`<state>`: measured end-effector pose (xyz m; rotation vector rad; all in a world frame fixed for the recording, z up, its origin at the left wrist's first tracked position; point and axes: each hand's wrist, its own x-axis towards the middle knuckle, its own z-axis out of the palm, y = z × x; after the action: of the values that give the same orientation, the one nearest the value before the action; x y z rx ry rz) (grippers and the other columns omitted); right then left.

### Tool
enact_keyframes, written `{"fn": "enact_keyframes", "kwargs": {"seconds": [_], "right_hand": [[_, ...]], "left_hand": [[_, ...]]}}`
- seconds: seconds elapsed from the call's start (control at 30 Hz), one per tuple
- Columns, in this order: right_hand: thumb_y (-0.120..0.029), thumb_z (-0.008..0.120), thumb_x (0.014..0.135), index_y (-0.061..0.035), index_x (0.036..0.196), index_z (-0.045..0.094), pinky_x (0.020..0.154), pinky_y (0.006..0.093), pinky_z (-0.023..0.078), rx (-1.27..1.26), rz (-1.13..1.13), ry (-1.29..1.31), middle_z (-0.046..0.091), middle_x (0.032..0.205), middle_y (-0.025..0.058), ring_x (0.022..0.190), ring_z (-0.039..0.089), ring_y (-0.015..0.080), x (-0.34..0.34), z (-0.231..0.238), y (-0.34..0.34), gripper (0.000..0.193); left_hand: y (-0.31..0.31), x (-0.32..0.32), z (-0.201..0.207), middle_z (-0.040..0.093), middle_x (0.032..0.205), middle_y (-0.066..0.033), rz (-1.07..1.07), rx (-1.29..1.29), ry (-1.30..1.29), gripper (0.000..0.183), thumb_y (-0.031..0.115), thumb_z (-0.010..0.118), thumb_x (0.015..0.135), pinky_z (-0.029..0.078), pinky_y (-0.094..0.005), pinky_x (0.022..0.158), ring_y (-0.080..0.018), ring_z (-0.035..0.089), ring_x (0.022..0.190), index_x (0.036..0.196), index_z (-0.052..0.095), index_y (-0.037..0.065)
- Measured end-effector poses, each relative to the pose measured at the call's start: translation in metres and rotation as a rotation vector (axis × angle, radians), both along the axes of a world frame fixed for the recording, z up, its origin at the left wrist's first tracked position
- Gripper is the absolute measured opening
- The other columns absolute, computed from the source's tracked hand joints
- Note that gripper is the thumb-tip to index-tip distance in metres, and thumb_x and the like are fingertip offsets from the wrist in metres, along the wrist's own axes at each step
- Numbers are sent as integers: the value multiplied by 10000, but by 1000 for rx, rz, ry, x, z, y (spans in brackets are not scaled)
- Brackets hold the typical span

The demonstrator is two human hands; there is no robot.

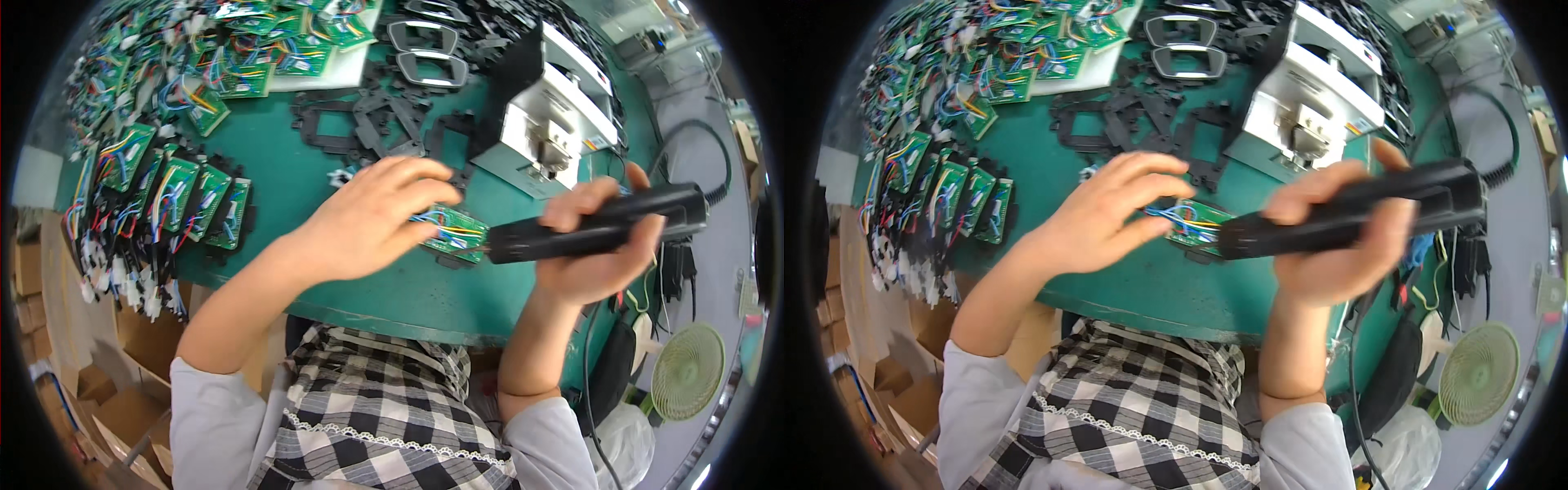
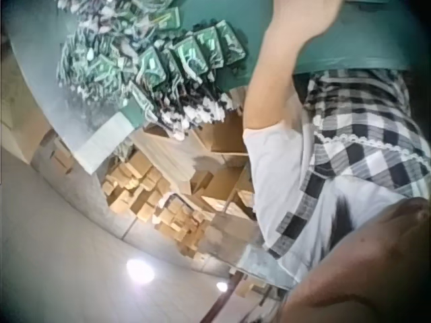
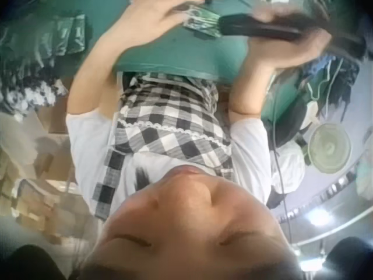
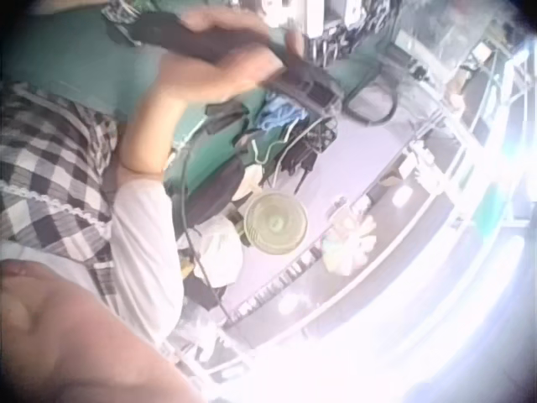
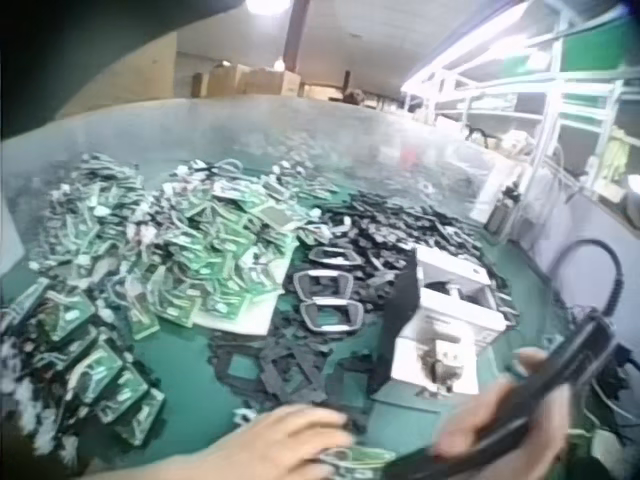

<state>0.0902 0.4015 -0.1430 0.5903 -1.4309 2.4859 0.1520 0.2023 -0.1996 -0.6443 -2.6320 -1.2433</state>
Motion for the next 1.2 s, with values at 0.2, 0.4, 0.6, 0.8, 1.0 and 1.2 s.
{"fn": "enact_keyframes", "kwargs": {"seconds": [0.2,0.4,0.6,0.8,1.0,1.2], "right_hand": [[-430,453,963,-10,1202,538,531,312,380,-180,263,-143,492,774,103,585,444,167,-26,-2,39,491],[-407,486,957,10,1193,535,523,289,372,-253,294,-202,478,764,100,586,431,158,-47,-32,76,482],[-431,476,958,-39,1152,558,544,312,387,-255,203,-279,526,760,100,591,461,169,-45,-31,67,445],[-439,461,957,-58,1156,539,521,316,409,-212,64,-301,522,719,83,542,473,167,-40,-31,60,437],[-431,479,950,-52,1155,522,517,315,410,-210,-8,-317,524,704,85,535,477,165,-38,-29,67,433],[-421,501,944,-48,1155,523,520,318,412,-242,7,-332,528,708,88,542,480,169,-38,-29,68,429]], "left_hand": [[26,-5,-24,560,1005,-56,-17,-318,152,511,312,777,672,471,-331,837,-208,565,969,1097,610,84],[-41,44,68,563,990,-43,539,-428,312,398,286,777,686,499,-366,754,-249,551,920,999,606,109],[-232,147,112,644,1023,-107,1317,-520,-141,375,307,653,867,450,-297,837,-208,598,903,1131,618,44],[-234,137,96,630,949,-73,1173,-254,-234,355,277,628,888,435,-280,820,-156,561,862,1155,569,51],[-230,145,99,604,1021,-103,1261,-551,-171,368,245,657,849,442,-329,845,-204,560,933,1153,563,60],[-227,149,98,588,1150,-128,1238,-596,-224,422,254,655,852,421,-335,916,-212,544,1052,1210,550,55]]}}
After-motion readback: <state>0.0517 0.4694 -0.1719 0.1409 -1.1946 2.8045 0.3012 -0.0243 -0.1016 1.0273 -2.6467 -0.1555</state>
